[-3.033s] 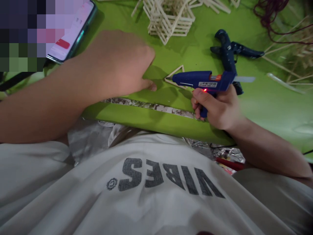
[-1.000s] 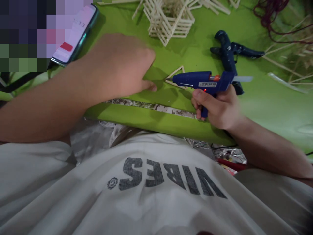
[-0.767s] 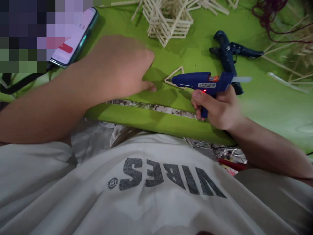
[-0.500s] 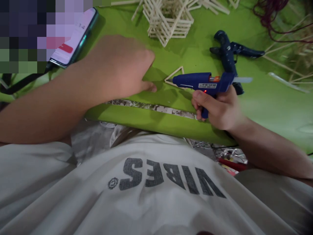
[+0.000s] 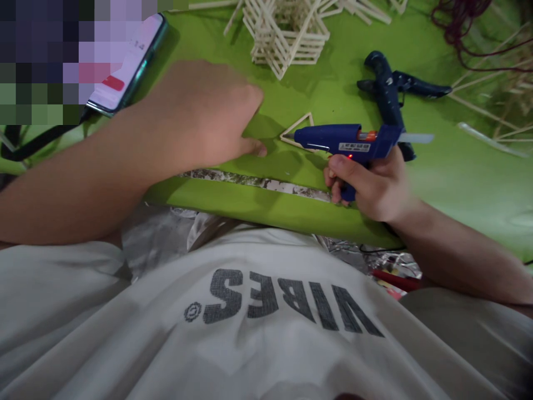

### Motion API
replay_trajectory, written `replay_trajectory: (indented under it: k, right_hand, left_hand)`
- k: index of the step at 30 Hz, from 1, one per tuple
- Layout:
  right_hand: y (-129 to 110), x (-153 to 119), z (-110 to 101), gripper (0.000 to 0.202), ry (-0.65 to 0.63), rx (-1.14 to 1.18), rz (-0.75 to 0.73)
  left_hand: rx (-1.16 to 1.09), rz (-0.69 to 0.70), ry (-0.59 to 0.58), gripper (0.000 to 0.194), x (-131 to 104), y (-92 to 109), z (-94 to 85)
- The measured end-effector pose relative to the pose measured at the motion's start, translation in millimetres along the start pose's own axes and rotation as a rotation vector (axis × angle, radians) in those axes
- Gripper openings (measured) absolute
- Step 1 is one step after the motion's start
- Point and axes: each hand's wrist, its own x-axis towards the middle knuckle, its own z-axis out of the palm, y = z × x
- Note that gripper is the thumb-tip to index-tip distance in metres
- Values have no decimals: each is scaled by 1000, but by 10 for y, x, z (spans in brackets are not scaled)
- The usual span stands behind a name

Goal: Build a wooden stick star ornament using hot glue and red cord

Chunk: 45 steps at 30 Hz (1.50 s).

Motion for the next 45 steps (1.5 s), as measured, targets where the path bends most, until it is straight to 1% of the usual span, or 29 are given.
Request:
replay_trajectory:
  k: [6,10,15,20,24,28,32,38,42,45]
  right_hand:
    - [-10,9,7,63,-11,-2,-20]
    - [-14,-1,8,65,-3,10,-16]
    - [-1,1,-15,61,-15,17,-9]
    - [23,9,-23,61,-6,11,-30]
    - [2,3,-12,62,-15,9,-31]
    - [-36,-8,3,66,6,23,-15]
    - [-51,-9,10,64,3,4,-8]
    - [-10,8,-10,66,0,3,-21]
    - [22,13,-30,64,-21,2,-51]
    - [32,12,-41,64,-30,-2,-54]
  left_hand:
    - [7,3,-16,63,0,6,-21]
    - [3,11,2,61,1,10,-14]
    - [6,6,-4,63,1,-6,3]
    - [28,9,-12,64,-7,-18,-6]
    - [45,11,-5,61,-13,-1,-9]
    - [22,23,7,61,-18,4,-12]
    - [22,25,2,60,-25,5,-19]
    - [59,28,2,61,-22,11,-11]
    - [47,28,-5,64,-9,11,6]
    - [37,21,0,63,-5,19,10]
